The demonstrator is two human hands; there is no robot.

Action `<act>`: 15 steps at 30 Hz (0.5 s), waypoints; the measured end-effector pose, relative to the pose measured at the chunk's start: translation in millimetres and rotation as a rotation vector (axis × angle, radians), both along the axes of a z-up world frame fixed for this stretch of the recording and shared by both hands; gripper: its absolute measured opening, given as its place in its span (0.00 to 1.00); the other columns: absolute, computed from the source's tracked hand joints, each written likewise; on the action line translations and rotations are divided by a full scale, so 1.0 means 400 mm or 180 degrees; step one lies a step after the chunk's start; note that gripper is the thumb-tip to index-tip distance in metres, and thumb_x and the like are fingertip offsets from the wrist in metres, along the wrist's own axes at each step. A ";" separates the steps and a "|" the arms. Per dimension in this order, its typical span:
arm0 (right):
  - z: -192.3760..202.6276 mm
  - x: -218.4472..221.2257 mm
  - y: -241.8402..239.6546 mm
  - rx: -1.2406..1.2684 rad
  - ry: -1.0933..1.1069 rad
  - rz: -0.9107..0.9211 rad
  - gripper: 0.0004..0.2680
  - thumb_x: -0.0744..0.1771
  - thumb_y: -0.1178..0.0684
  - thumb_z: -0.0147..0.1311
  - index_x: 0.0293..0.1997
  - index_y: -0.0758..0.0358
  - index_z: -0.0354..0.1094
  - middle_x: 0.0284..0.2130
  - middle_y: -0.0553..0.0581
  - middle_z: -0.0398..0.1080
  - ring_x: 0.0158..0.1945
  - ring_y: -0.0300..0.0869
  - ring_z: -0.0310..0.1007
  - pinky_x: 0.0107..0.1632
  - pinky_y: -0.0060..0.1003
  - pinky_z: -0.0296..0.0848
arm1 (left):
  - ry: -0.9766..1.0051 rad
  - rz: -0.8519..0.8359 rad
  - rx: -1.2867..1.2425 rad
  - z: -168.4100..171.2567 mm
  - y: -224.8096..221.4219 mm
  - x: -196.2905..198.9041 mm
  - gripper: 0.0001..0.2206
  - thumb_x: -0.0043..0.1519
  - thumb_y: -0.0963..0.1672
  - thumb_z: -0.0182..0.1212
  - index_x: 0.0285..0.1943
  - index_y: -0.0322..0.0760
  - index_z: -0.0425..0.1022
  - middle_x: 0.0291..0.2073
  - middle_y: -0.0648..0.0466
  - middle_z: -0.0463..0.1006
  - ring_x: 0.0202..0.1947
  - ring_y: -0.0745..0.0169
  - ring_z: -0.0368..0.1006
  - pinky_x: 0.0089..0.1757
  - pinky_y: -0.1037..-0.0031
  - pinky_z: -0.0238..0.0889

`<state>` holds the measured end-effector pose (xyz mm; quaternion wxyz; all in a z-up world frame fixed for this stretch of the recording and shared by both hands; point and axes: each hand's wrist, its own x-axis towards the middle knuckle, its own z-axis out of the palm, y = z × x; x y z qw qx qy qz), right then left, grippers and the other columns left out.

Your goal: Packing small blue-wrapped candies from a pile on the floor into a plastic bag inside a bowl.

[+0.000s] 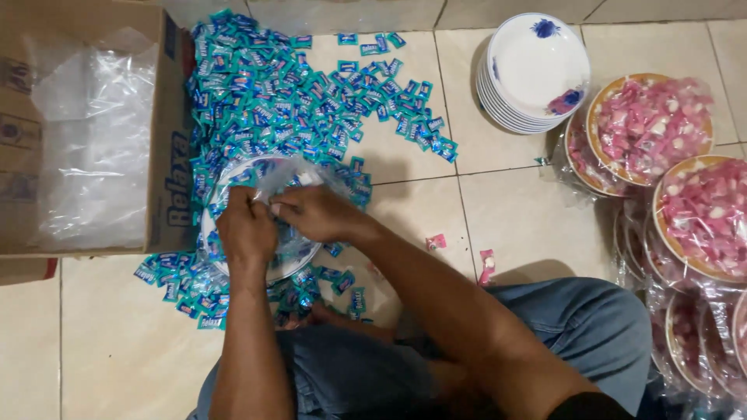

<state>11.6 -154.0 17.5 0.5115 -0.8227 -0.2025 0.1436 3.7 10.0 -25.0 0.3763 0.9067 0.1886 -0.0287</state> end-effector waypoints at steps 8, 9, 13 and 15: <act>-0.312 0.223 -0.482 -0.0921 -0.1383 -0.1634 0.14 0.68 0.60 0.56 0.60 0.55 0.66 0.50 0.64 0.69 0.55 0.57 0.68 0.57 0.47 0.73 | -0.0122 -0.0070 -0.0222 0.025 -0.029 -0.004 0.11 0.68 0.41 0.47 0.54 0.35 0.74 0.37 0.33 0.79 0.43 0.26 0.77 0.40 0.47 0.70; -0.338 0.223 -0.542 -0.1916 -0.0959 -0.1847 0.22 0.68 0.59 0.56 0.72 0.58 0.55 0.64 0.77 0.59 0.70 0.71 0.55 0.68 0.60 0.66 | -0.0079 -0.0102 -0.0206 0.017 -0.028 -0.001 0.11 0.68 0.41 0.47 0.54 0.35 0.74 0.37 0.32 0.79 0.43 0.25 0.77 0.39 0.46 0.70; -0.408 0.149 -0.602 -0.2255 -0.0236 -0.1582 0.24 0.69 0.55 0.42 0.78 0.58 0.46 0.70 0.76 0.47 0.69 0.79 0.52 0.69 0.66 0.63 | -0.0031 -0.0156 -0.0201 0.037 -0.045 0.000 0.12 0.69 0.41 0.47 0.55 0.32 0.74 0.37 0.31 0.79 0.42 0.25 0.77 0.38 0.47 0.71; -0.426 0.085 -0.567 -0.2842 -0.0881 -0.1215 0.25 0.64 0.59 0.50 0.74 0.55 0.58 0.68 0.70 0.59 0.70 0.72 0.55 0.63 0.68 0.65 | -0.0119 -0.0220 -0.0237 0.039 -0.046 0.001 0.12 0.68 0.40 0.47 0.55 0.30 0.73 0.38 0.30 0.79 0.42 0.24 0.76 0.39 0.47 0.70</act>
